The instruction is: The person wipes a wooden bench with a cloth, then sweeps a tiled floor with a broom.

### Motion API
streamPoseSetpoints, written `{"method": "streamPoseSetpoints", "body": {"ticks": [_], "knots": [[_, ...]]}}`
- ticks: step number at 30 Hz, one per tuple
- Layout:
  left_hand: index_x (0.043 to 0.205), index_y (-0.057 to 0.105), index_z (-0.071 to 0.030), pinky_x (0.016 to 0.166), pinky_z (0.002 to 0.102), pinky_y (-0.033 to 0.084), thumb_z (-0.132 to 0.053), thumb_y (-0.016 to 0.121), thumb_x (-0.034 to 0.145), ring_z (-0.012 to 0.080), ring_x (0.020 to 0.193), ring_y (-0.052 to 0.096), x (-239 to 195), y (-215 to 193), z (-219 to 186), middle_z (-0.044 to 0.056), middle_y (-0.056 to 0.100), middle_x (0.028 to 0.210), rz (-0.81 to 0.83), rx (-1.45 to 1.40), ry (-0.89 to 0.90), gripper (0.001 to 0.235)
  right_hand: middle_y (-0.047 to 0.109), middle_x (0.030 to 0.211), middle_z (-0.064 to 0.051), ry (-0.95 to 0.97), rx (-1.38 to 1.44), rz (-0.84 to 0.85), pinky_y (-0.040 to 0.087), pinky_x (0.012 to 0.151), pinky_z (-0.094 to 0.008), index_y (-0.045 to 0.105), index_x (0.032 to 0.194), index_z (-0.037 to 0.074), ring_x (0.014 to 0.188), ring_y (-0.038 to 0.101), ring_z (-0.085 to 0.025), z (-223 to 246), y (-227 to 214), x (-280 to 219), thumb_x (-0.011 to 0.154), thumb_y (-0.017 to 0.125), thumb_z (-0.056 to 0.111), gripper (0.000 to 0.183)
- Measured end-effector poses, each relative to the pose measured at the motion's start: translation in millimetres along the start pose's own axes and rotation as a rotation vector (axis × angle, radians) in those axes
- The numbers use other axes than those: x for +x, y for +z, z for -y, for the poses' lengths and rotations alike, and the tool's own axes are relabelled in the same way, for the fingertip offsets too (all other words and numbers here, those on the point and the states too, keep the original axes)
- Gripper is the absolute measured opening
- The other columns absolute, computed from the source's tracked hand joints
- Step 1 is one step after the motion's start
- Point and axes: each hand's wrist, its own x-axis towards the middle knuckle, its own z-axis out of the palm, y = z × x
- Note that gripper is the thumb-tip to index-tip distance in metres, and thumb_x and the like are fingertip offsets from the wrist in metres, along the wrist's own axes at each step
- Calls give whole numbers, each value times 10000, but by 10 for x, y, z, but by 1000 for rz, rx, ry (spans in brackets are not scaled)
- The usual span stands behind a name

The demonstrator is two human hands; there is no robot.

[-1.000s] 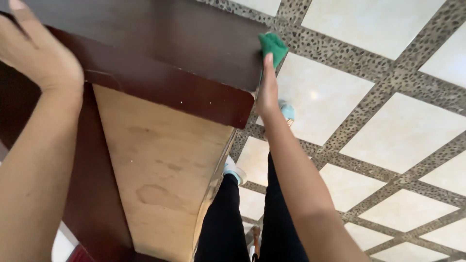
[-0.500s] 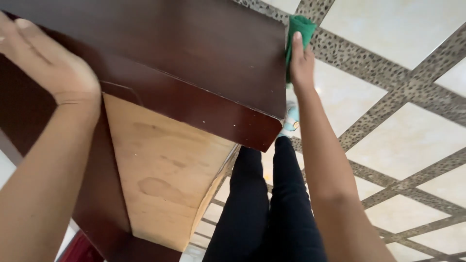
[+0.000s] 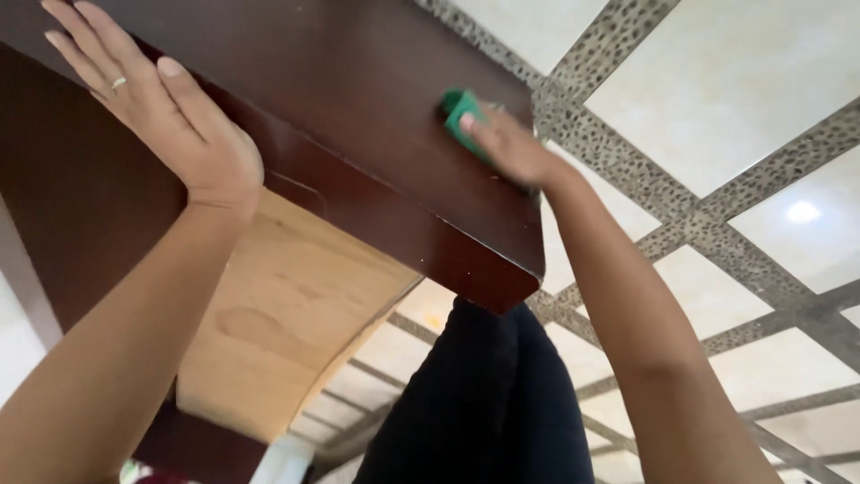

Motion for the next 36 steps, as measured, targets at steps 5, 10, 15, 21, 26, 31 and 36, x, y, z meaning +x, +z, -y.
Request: {"method": "streamPoseSetpoints", "body": {"ticks": [5,10,15,21,26,31,36], "knots": [[1709,60,-82,1365,403,35,-281,234,1289,297,1608,-33,-47,-116,-91,88,11,1780,66,-17,24,497,549,1482,-240,338,21,-207,380,1157,-485,450,1529,99,1371,530,-415,-400,-11,409,957,331,688,830],[1715,64,-97,1352,426,29,-284,230,1243,309,1604,-14,-20,-157,-201,98,11,1762,30,-71,13,534,415,1581,-273,26,-29,-155,217,1264,-473,354,1579,43,1511,342,-436,498,98,-3,1053,262,515,713],[1700,75,-117,1356,417,31,-294,245,1248,294,1614,2,-65,-188,-269,86,8,1767,54,-132,-15,514,303,1714,-206,-373,-7,-48,109,1310,-503,274,1637,64,1602,198,-432,1517,83,-35,1112,305,435,643],[1719,65,-136,1371,381,25,-298,264,1216,237,1621,2,-83,-195,-262,25,-5,1726,72,-154,-45,564,521,1524,-176,14,86,-119,374,1237,-478,408,1587,134,1419,515,-350,133,126,904,1056,368,470,630],[1710,80,-128,1368,389,36,-280,282,1219,237,1618,13,-91,-217,-312,28,12,1724,73,-175,-57,552,624,1366,-281,430,-63,-224,438,1133,-490,492,1528,98,1289,592,-410,-908,143,851,1044,363,523,657],[1721,131,-123,1362,415,58,-259,319,1194,266,1616,35,-53,-221,-384,60,58,1745,31,-239,-85,575,498,1500,-282,129,3,-149,339,1195,-505,407,1551,30,1413,472,-431,983,123,184,1079,395,425,615],[1718,169,-109,1347,455,66,-242,347,1207,320,1614,41,21,-310,-525,109,79,1741,32,-324,-117,558,369,1677,-258,-349,53,-46,241,1298,-542,372,1587,26,1587,300,-434,1897,84,351,1132,461,302,540]]}}
